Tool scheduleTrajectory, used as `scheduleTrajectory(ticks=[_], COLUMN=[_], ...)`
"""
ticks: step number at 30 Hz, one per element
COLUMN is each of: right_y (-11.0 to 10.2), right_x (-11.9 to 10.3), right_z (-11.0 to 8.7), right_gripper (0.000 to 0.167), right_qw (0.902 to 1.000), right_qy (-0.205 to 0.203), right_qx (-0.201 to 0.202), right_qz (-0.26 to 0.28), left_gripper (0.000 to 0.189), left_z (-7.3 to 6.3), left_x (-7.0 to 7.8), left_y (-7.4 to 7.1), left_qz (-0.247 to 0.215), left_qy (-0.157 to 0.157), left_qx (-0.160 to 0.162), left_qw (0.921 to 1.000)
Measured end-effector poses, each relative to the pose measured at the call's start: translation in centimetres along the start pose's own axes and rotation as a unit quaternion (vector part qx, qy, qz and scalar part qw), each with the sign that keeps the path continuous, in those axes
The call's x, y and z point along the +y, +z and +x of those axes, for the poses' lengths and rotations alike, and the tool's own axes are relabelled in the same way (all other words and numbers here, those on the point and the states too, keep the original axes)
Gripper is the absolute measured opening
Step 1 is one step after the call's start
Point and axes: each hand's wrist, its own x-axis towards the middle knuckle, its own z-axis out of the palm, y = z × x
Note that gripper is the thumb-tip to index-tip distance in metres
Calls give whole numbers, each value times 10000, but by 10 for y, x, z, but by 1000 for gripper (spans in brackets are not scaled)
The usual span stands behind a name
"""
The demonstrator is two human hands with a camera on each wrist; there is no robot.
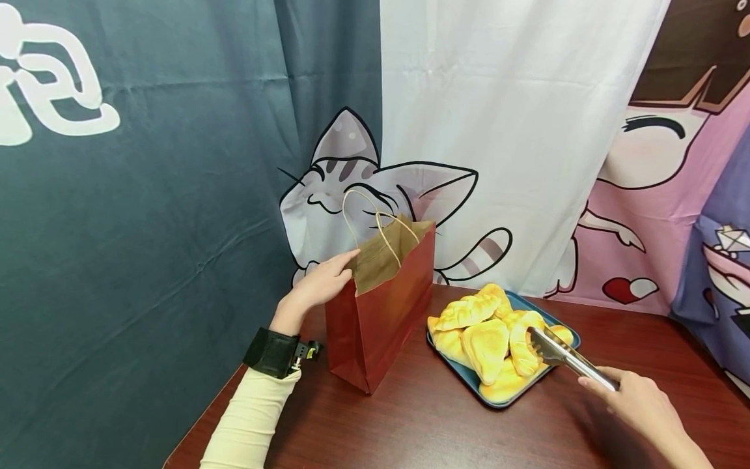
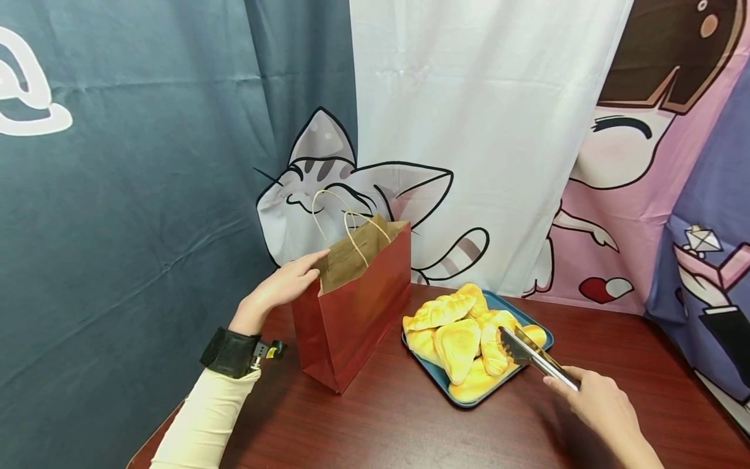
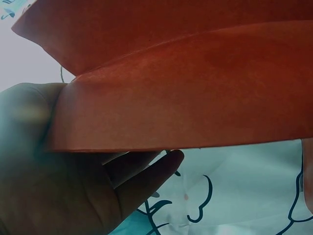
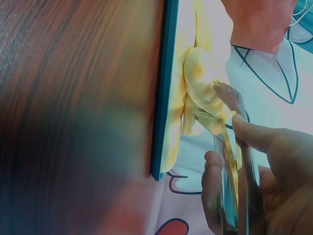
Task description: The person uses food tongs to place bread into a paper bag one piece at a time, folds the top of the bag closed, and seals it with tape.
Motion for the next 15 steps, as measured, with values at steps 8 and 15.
scheduleTrajectory(ticks=[8,15], right_y=[0,-1], right_x=[-1,-6], right_z=[-2,-3], right_gripper=[79,80], right_qw=[9999,9995], right_qy=[-18,-131], right_qx=[152,293], right_qz=[-23,-65], left_gripper=[56,58], left_z=[-1,0], left_x=[2,9], left_y=[1,3], left_qz=[64,50], left_qy=[4,-90], left_qx=[-47,27], left_qw=[10000,9999])
